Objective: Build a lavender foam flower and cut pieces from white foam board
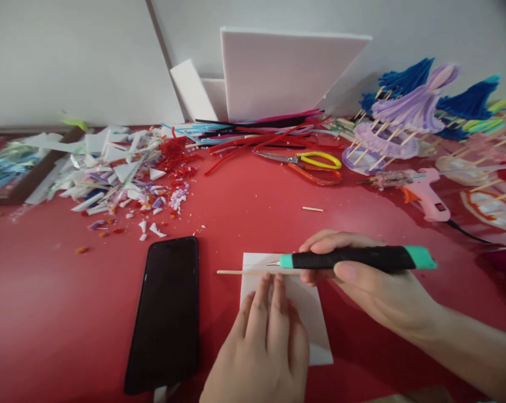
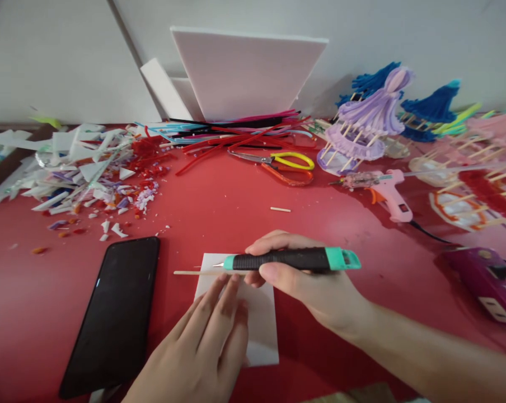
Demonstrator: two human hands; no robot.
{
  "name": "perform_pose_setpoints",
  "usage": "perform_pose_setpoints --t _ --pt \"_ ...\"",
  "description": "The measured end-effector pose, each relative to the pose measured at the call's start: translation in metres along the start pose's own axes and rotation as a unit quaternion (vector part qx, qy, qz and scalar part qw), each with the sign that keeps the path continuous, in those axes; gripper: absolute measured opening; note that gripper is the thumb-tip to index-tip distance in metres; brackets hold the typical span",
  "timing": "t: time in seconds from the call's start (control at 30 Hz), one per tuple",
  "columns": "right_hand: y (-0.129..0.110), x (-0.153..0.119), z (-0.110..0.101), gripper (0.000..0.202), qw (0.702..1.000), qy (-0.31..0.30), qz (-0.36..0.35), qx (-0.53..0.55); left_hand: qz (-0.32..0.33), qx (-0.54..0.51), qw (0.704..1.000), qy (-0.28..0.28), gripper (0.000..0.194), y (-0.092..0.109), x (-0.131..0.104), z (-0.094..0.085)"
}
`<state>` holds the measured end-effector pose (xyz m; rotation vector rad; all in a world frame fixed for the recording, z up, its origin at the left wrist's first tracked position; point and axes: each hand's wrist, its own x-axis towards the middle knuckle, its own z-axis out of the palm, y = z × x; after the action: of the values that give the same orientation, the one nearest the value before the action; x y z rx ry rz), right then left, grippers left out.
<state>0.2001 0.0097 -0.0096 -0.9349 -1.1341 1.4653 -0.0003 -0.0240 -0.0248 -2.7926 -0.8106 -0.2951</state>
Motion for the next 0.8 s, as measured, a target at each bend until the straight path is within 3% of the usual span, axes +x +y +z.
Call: perform_pose_setpoints --t 0.27,0.8 --pt "0.008 -0.002 -0.003 0.014 0.999 -0.019 0.020 -0.022 0.003 0.009 1.000 0.001 0.033 -0.001 0.000 0.000" --pt "0.007 -0.014 -0.022 0.014 0.998 0.005 0.021 -0.054 0.010 0.004 1.000 0.001 0.032 -0.002 0.002 -0.001"
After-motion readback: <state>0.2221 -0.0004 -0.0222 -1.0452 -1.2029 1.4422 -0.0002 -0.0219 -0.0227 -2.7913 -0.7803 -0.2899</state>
